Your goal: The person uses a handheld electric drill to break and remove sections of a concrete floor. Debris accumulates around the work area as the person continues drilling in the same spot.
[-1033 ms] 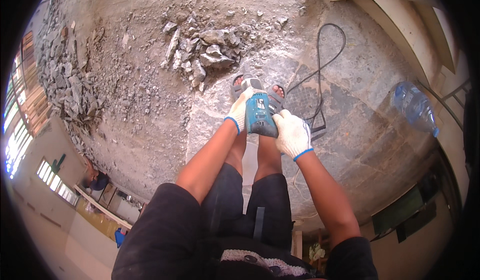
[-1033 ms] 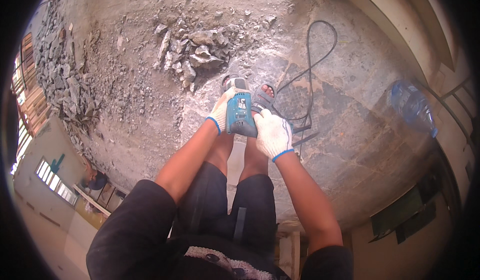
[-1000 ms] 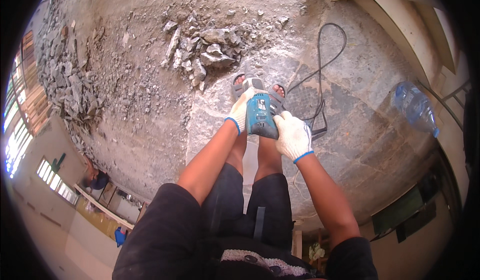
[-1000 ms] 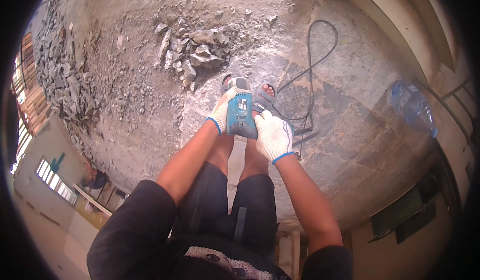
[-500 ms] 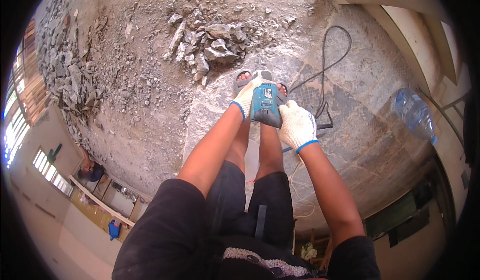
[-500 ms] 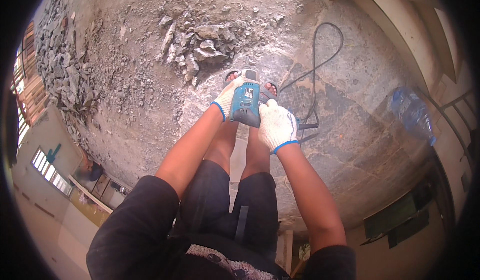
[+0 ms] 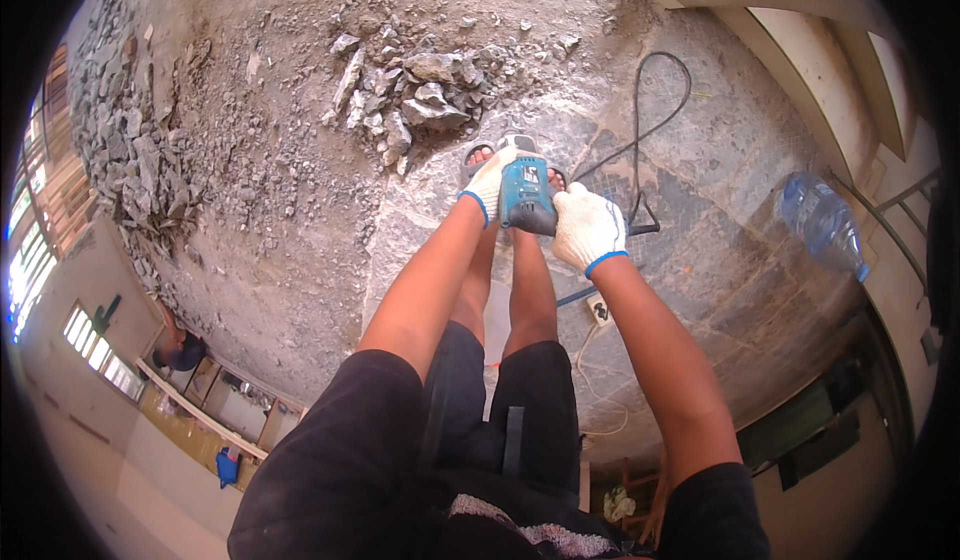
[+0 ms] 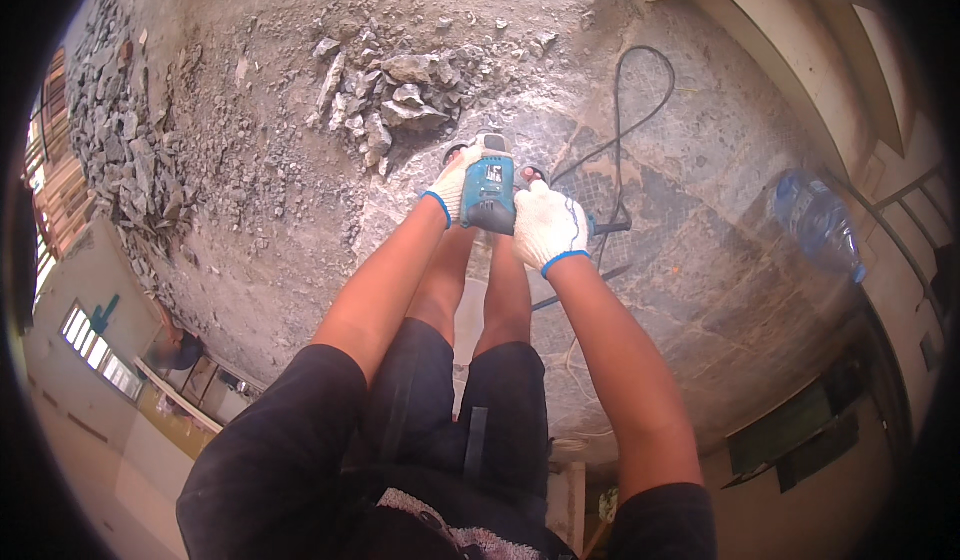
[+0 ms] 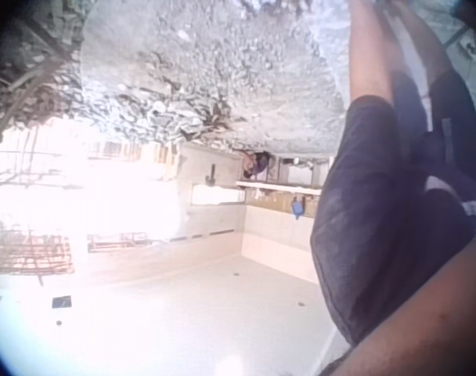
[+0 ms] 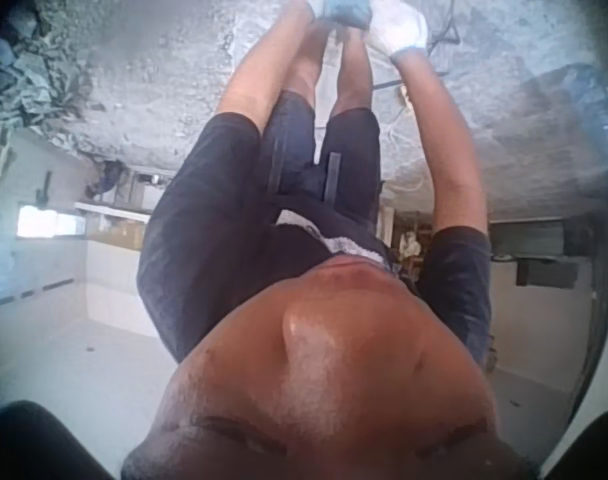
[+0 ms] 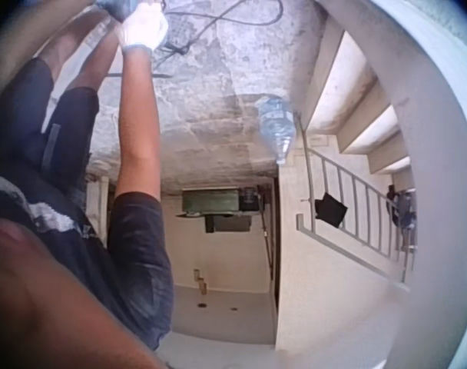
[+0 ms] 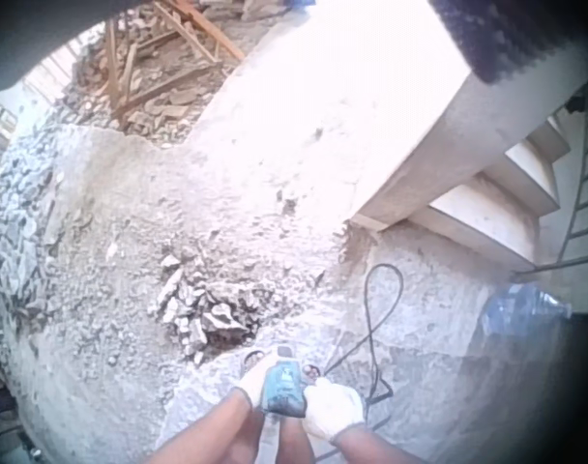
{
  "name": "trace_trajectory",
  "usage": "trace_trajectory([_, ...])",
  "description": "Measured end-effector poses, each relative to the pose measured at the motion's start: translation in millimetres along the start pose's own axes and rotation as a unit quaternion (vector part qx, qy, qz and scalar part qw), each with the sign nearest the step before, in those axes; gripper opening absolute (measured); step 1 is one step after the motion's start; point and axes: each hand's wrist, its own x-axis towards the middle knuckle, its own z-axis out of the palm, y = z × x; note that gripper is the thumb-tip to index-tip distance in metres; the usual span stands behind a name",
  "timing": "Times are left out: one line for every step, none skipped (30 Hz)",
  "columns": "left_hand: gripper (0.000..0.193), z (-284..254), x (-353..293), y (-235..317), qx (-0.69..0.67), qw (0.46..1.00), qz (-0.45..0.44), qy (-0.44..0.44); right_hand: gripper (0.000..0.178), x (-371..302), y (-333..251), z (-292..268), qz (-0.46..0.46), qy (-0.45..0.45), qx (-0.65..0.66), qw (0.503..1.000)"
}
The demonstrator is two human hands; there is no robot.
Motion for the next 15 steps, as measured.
trace_trajectory([0.052,-0.7,1.5,-5.9,0.018,1.0,0.001,0.003,0.024,-4.1,3.4,3.6,0.003,0.002,0.001,1.0])
trace_trajectory([0.053,-0.7,6.0,-14.3,0.046,0.999,0.011,0.008,0.024,-7.4,6.5,6.8,0.005,0.005,0.001,1.0])
trace_trajectory([0.055,-2.3,13.4,-24.3,0.101,0.994,0.032,0.019,0.024,-8.3,9.0,11.5,0.01,0.006,0.002,1.0])
trace_trajectory([0.056,-2.9,21.5,-38.5,0.226,0.969,0.092,0.042,0.023,-8.7,11.5,16.6,0.005,0.015,0.007,1.0])
trace_trajectory([0.058,-2.2,32.6,-53.8,0.419,0.886,0.178,0.091,0.022,-8.7,14.2,21.8,0.004,0.021,0.01,1.0])
trace_trajectory([0.059,5.0,45.4,-72.1,0.697,0.631,0.278,0.196,0.022,-7.4,16.5,26.9,0.008,0.023,0.009,1.0])
trace_trajectory([0.061,9.1,58.9,-86.1,0.748,0.46,0.355,0.321,0.022,-2.9,19.3,31.7,-0.002,0.043,0.015,0.999])
trace_trajectory([0.062,9.9,69.8,-97.1,0.765,0.344,0.384,0.386,0.022,0.7,22.0,36.6,-0.006,0.053,0.017,0.998])
trace_trajectory([0.062,7.8,69.8,-110.9,0.749,0.319,0.408,0.413,0.022,-3.2,24.5,43.4,-0.009,0.055,0.019,0.998])
trace_trajectory([0.062,6.5,70.4,-120.3,0.785,0.282,0.368,0.411,0.021,-6.4,27.2,48.9,-0.012,0.049,0.031,0.998])
trace_trajectory([0.06,-3.5,72.6,-118.3,0.832,0.182,0.363,0.379,0.021,-4.8,31.7,51.4,-0.014,0.051,0.043,0.998])
trace_trajectory([0.058,-14.0,71.3,-115.2,0.866,0.078,0.353,0.346,0.021,-3.8,35.2,53.9,-0.016,0.057,0.053,0.997])
trace_trajectory([0.056,-25.1,71.1,-107.1,0.888,-0.028,0.337,0.312,0.021,-4.7,33.5,58.3,-0.009,0.073,0.051,0.996])
trace_trajectory([0.054,-35.9,70.8,-96.8,0.899,-0.131,0.315,0.276,0.021,-4.5,30.7,62.4,-0.005,0.101,0.059,0.993])
trace_trajectory([0.052,-43.3,67.7,-88.9,0.899,-0.23,0.289,0.234,0.021,-5.8,23.4,68.3,0.011,0.119,0.062,0.991])
